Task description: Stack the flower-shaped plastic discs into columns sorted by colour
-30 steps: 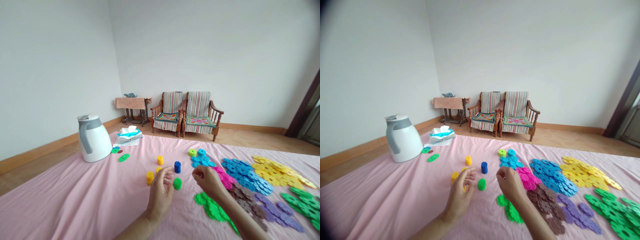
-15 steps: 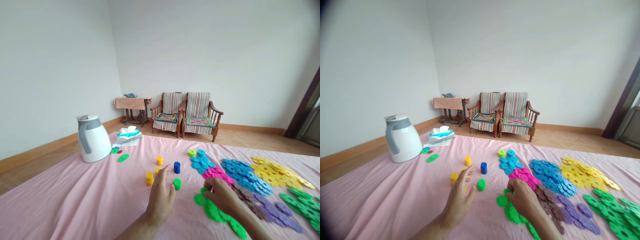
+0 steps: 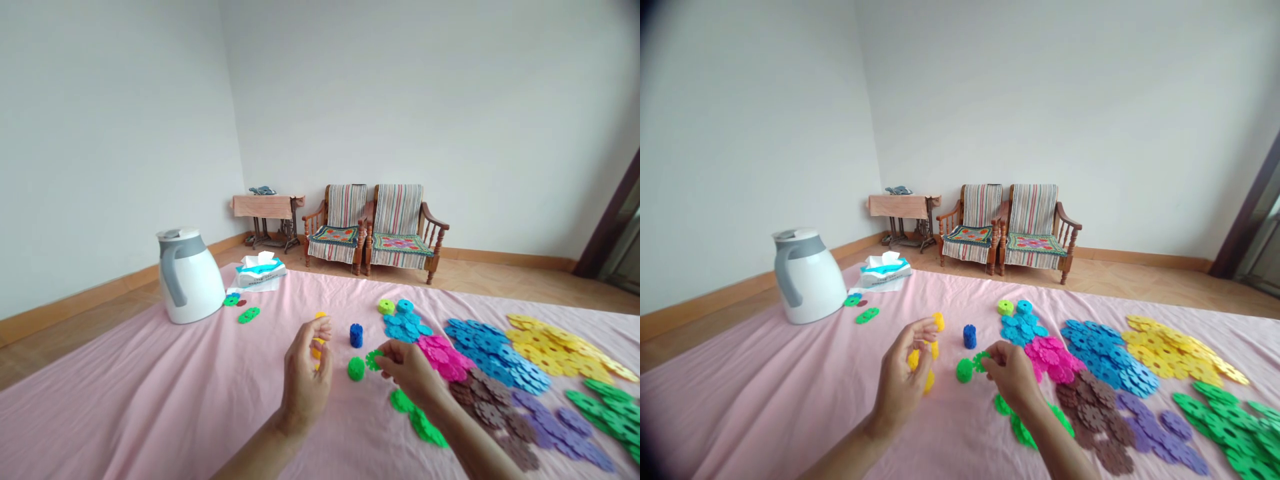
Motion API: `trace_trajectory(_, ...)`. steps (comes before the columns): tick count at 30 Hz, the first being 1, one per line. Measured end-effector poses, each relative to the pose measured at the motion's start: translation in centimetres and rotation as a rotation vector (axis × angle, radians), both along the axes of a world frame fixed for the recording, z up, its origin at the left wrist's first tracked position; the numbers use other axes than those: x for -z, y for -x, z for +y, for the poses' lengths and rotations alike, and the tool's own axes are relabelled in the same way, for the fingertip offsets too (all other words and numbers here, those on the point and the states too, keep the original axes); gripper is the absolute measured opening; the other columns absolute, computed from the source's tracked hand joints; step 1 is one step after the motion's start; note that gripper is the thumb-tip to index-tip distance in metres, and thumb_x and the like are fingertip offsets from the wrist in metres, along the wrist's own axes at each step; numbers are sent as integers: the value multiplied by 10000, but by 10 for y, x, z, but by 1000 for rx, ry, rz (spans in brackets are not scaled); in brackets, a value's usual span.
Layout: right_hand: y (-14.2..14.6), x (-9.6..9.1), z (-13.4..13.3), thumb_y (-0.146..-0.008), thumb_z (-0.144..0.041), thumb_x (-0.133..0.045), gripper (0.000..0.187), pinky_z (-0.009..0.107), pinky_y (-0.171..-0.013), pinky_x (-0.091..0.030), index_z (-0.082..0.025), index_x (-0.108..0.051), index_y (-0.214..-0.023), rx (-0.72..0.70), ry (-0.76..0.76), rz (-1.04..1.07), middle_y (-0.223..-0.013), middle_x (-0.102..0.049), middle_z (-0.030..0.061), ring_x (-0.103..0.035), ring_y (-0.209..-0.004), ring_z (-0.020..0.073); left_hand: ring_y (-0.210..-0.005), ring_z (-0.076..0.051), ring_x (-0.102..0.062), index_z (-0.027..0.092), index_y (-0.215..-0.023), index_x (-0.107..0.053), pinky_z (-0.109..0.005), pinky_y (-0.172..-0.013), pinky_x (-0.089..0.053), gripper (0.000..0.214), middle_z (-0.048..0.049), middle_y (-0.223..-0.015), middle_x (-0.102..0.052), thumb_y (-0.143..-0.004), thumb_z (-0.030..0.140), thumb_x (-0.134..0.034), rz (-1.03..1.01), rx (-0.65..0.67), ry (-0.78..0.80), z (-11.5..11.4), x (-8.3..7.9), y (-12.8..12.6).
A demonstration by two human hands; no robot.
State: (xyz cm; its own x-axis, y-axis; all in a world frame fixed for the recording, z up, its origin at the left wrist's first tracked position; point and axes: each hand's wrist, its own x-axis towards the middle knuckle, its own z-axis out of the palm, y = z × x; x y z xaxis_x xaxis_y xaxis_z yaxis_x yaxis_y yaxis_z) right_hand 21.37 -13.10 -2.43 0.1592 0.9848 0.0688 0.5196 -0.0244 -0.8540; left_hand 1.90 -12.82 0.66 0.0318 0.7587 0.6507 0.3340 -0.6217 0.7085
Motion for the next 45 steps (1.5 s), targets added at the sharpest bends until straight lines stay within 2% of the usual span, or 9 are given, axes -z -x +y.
trace_trajectory(12, 26, 2, 18, -712, -247, -516, 161, 193, -490, -379, -165, -645, -663, -2, 23, -101, -574, -638, -4, -573, -535, 106, -879, -162, -596, 162, -1085, -527, -288, -787, -489, 289, -80, -1027, -608, -822, 121, -415, 29, -18, 17, 2, 4, 1)
trace_trajectory(21, 27, -9, 5, -722, -242, -508, 196, 238, -615, -429, -189, -687, -780, 13, -47, -240, -762, -702, 30, -626, -669, 142, -874, -170, -608, 149, -1088, -536, -286, -756, -494, 286, -85, -993, -628, -825, 143, -425, 4, -34, 33, 5, 4, 2)
trace_trajectory(24, 29, -8, -1, -730, -280, -521, 208, 256, -630, -442, -188, -672, -840, -8, -80, -274, -820, -692, 45, -628, -688, 157, -860, -170, -608, 150, -1086, -544, -283, -749, -493, 292, -84, -980, -633, -817, 148, -432, -20, -43, 39, 5, 0, 3)
trace_trajectory(27, 31, -3, -7, -721, -296, -549, 261, 291, -731, -448, -174, -636, -935, -17, -135, -304, -904, -669, 69, -621, -806, 190, -825, -159, -608, 154, -1044, -568, -268, -736, -486, 271, -70, -951, -643, -807, 149, -436, -37, -63, 54, 9, -7, 9)
trace_trajectory(30, 31, -1, -16, -765, -295, -507, 290, 315, -764, -443, -154, -606, -999, 7, -219, -326, -930, -650, 94, -609, -850, 207, -757, -147, -608, 156, -941, -617, -237, -675, -474, 214, -44, -860, -661, -791, 169, -464, 69, 8, 108, 16, -17, 21)
trace_trajectory(34, 40, -4, -32, -830, -245, -407, 251, 256, -634, -438, -199, -642, -904, -63, -226, -320, -813, -646, 58, -608, -722, 168, -631, -133, -586, 159, -780, -653, -202, -568, -431, 180, -6, -698, -651, -768, 192, -477, 301, 179, 249, 18, -22, 41)
trace_trajectory(37, 56, -6, -46, -831, -160, -381, 284, 227, -691, -426, -215, -659, -815, -151, -198, -331, -836, -652, 53, -608, -794, 157, -610, -137, -577, 166, -735, -653, -198, -545, -403, 190, -2, -667, -635, -767, 186, -466, 418, 142, 277, 10, -16, 52)
trace_trajectory(40, 72, -5, -54, -831, -113, -372, 311, 208, -707, -415, -206, -652, -736, -229, -152, -386, -813, -646, 55, -599, -824, 155, -646, -148, -581, 185, -794, -661, -209, -569, -401, 194, -14, -735, -636, -754, 160, -472, 505, 83, 276, -1, -6, 57)
trace_trajectory(45, 86, -2, -53, -837, -90, -369, 302, 205, -704, -406, -190, -647, -772, -234, -164, -462, -833, -639, 67, -589, -833, 157, -738, -176, -575, 212, -892, -657, -226, -624, -410, 273, -26, -863, -623, -644, 129, -578, 521, 80, 276, -9, 8, 52)
